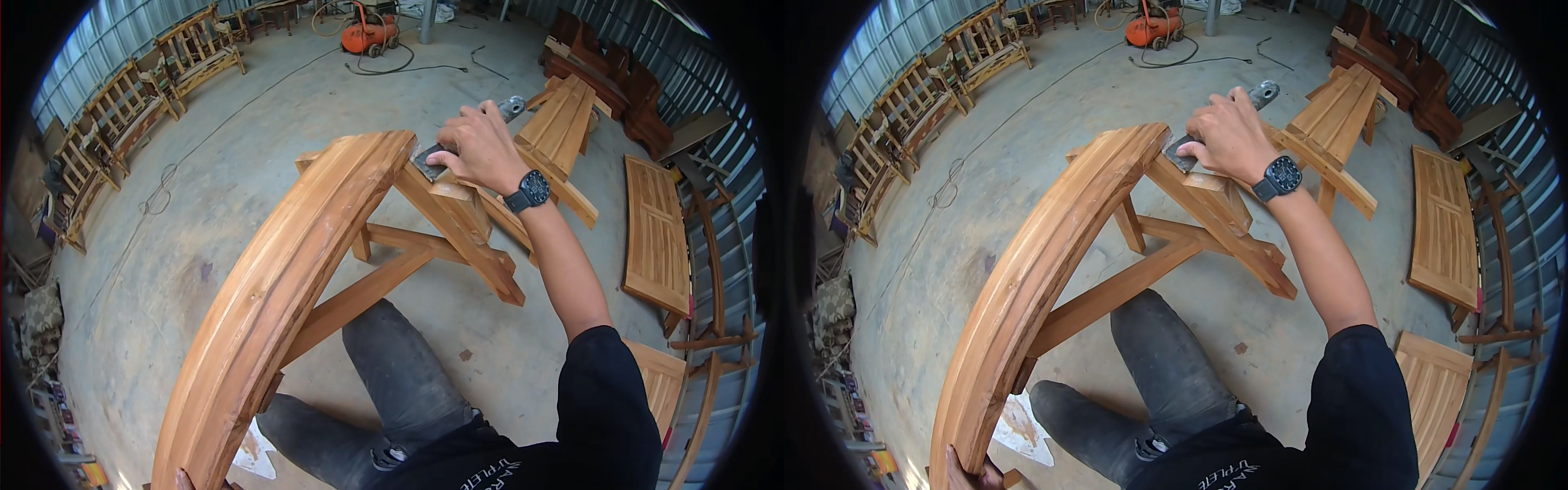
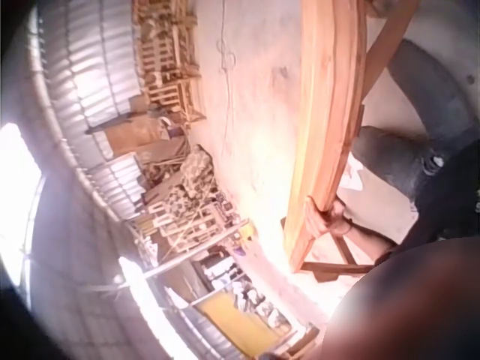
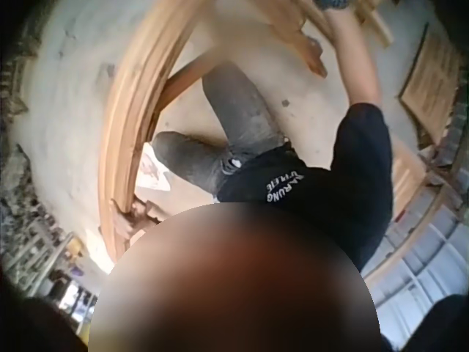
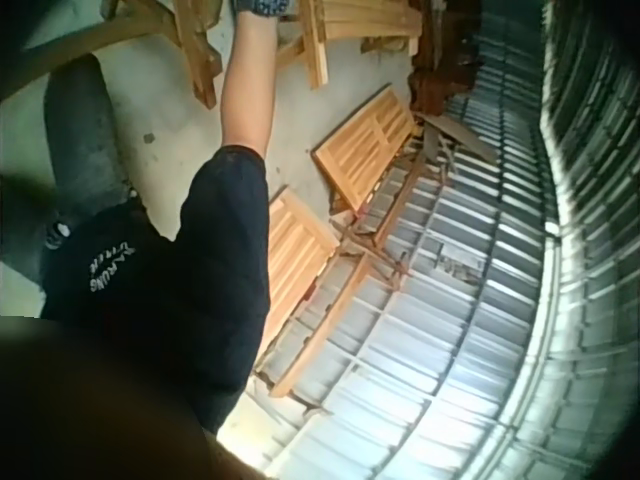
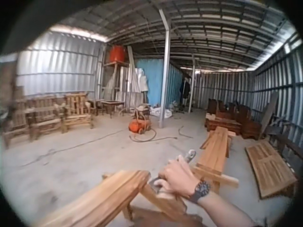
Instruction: Apply wood putty to joints and imperfections on a wooden furniture frame using a putty knife.
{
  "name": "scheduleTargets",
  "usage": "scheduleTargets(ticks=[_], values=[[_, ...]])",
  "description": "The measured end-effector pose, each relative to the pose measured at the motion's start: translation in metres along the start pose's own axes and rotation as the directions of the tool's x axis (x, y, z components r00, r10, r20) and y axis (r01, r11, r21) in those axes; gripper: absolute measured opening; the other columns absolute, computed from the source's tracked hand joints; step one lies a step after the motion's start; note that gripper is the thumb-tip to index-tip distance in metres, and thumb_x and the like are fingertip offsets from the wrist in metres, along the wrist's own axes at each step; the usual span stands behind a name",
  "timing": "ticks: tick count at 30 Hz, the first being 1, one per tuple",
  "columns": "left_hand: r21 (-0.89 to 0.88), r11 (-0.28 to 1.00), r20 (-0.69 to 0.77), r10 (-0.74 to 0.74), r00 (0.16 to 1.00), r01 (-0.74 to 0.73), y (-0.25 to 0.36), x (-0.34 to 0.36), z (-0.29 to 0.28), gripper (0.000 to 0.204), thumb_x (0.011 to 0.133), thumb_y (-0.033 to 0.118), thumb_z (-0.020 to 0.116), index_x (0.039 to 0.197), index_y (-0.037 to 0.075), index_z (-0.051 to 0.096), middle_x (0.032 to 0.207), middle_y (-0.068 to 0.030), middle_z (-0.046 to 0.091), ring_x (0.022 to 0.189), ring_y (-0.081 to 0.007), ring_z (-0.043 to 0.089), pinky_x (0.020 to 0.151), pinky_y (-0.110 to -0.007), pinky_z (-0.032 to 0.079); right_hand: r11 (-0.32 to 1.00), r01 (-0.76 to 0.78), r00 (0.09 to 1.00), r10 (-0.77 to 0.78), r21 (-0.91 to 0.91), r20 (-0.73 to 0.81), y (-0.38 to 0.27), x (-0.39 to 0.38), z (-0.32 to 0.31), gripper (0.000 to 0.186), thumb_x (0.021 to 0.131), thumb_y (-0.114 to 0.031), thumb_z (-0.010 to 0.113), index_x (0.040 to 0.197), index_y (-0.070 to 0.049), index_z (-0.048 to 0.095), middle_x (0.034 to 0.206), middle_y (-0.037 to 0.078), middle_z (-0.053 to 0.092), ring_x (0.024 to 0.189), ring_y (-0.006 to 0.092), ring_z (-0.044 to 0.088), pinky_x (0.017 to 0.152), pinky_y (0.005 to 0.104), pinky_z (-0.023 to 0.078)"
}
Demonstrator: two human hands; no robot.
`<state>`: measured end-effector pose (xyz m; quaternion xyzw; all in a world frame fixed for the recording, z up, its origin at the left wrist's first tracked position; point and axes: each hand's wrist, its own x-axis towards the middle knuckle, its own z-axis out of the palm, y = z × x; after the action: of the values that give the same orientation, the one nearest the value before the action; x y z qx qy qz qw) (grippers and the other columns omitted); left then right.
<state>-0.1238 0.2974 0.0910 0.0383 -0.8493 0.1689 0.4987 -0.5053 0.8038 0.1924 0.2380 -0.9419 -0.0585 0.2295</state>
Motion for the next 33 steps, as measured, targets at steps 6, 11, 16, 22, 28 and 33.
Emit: scheduleTargets(ticks=[6,11,16,22,28,33], values=[[0.095,0.995,-0.01,0.028,1.0,-0.027,0.002,0.004,0.003,0.099,0.08,0.094,0.041,0.098,0.006,0.081,0.057,-0.0024,0.065,0.037,-0.0143,0.049,0.037,-0.03,0.038,0.989,-0.15,0.977,0.146,0.015,0.156,-0.007,0.014,0.003,0.032,0.081,-0.041,0.078,0.084,-0.009,0.079,0.074,0.007,0.068,0.082,0.025,0.059,0.085,0.0385,0.035],[0.033,0.999,-0.041,0.003,0.999,-0.002,-0.005,-0.005,0.004,0.098,0.08,0.093,0.043,0.101,0.006,0.081,0.053,-0.0001,0.059,0.036,-0.0127,0.045,0.037,-0.029,0.036,0.974,-0.224,0.959,0.219,0.01,0.179,-0.001,0.02,0.002,0.029,0.08,-0.038,0.08,0.077,-0.009,0.078,0.067,0.012,0.066,0.072,0.0293,0.058,0.081,0.0386,0.033],[-0.004,0.998,-0.03,0.065,0.997,-0.065,-0.004,-0.001,0.004,0.101,0.078,0.095,0.041,0.102,0.005,0.08,0.049,0.0021,0.053,0.036,-0.0117,0.041,0.036,-0.029,0.034,0.979,-0.204,0.971,0.203,-0.001,0.125,0.0,0.016,-0.004,0.026,0.08,-0.034,0.081,0.076,-0.009,0.078,0.065,0.013,0.065,0.07,0.0306,0.058,0.079,0.0382,0.032],[-0.008,0.998,0.017,0.058,0.998,-0.058,-0.007,-0.007,0.0,0.104,0.076,0.097,0.039,0.103,0.005,0.08,0.047,0.0038,0.048,0.035,-0.0106,0.037,0.036,-0.028,0.031,0.979,-0.202,0.964,0.194,0.024,0.18,-0.011,0.02,-0.002,0.027,0.078,-0.034,0.082,0.076,-0.008,0.078,0.065,0.013,0.065,0.071,0.0304,0.059,0.078,0.0385,0.032],[0.058,0.998,0.007,0.039,0.999,-0.04,-0.002,-0.004,0.002,0.105,0.077,0.096,0.038,0.106,0.004,0.079,0.049,0.0035,0.052,0.035,-0.0098,0.037,0.036,-0.027,0.03,0.957,-0.287,0.954,0.281,0.049,0.099,0.015,0.015,0.008,0.027,0.077,-0.035,0.082,0.075,-0.008,0.077,0.065,0.013,0.066,0.069,0.0315,0.059,0.078,0.0391,0.033],[-0.071,0.996,-0.058,0.05,0.997,-0.054,0.004,0.011,-0.001,0.096,0.08,0.091,0.047,0.104,0.003,0.079,0.05,0.0033,0.055,0.035,-0.01,0.039,0.036,-0.027,0.031,0.966,-0.237,0.965,0.222,0.107,0.139,0.002,0.014,0.001,0.027,0.077,-0.036,0.083,0.076,-0.009,0.078,0.066,0.014,0.067,0.069,0.0315,0.059,0.079,0.0388,0.033]])
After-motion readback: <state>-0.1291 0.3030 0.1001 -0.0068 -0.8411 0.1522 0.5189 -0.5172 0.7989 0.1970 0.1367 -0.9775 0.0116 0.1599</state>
